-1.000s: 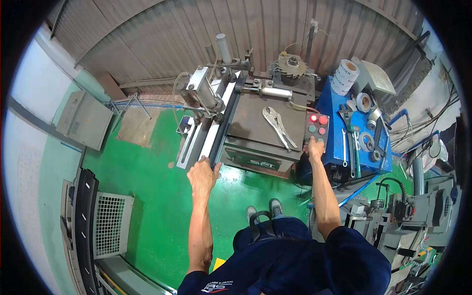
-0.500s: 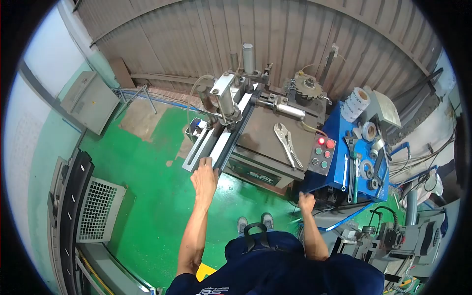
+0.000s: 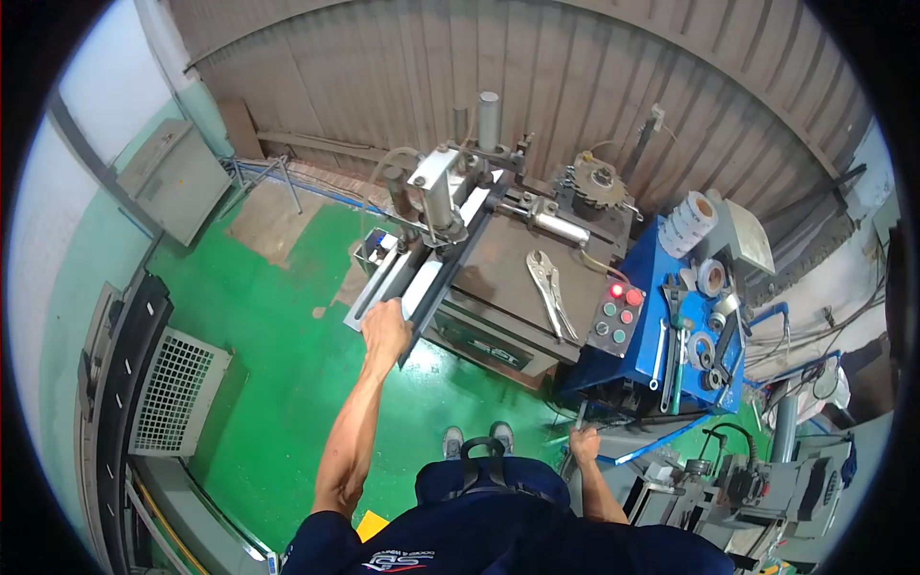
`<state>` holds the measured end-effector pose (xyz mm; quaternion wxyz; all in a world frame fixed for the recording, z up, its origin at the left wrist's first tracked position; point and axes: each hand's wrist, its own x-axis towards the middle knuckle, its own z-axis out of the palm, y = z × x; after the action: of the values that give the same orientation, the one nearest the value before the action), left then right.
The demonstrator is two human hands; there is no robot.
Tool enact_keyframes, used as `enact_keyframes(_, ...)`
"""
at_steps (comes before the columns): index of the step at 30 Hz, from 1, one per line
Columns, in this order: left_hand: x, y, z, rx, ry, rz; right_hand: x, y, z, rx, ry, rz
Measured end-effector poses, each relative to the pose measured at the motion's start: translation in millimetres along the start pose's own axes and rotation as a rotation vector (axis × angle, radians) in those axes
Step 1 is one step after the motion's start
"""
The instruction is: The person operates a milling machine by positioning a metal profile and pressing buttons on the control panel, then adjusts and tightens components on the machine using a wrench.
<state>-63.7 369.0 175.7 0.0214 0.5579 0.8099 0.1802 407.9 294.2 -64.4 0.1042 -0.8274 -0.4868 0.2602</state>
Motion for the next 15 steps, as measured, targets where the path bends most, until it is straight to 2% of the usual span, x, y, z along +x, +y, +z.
enact_keyframes(2, -1, -3, 2, -0.001, -0.004, 0.014, -11, -15, -5, -0.013, -0.181, -0.008)
enact_keyframes(3, -2, -3, 2, -0.001, -0.009, 0.006, -4, -20, -1, -0.106, -0.399, -0.112)
enact_keyframes(4, -4, 0, 0, -0.005, -0.015, -0.005, -9, -35, 2, -0.154, -0.465, -0.168)
enact_keyframes(5, -7, 2, -1, -0.017, -0.009, -0.019, -13, -48, 4, -0.096, -0.545, -0.222)
enact_keyframes(6, -9, 4, -3, -0.045, -0.005, -0.022, -11, -58, 25, 0.047, -0.621, -0.152)
enact_keyframes(7, -9, 4, -5, -0.07, -0.001, -0.023, -24, -88, 20, 0.134, -0.685, -0.175)
enact_keyframes(10, -14, 5, 0, -0.094, 0.02, -0.06, -58, -188, -1, 0.048, -0.747, -0.51)
enact_keyframes(11, -15, 3, -3, -0.11, -0.056, -0.053, -77, -226, -16, 0.136, -0.799, -0.452)
enact_keyframes(12, -16, -2, -2, -0.137, -0.041, -0.005, -91, -255, -25, 0.131, -0.79, -0.443)
enact_keyframes(14, -11, -4, -3, -0.191, -0.087, -0.057, -109, -306, -29, 0.203, -0.68, -0.597)
enact_keyframes(15, -9, -7, -7, -0.213, -0.129, -0.031, -115, -324, -25, 0.254, -0.639, -0.591)
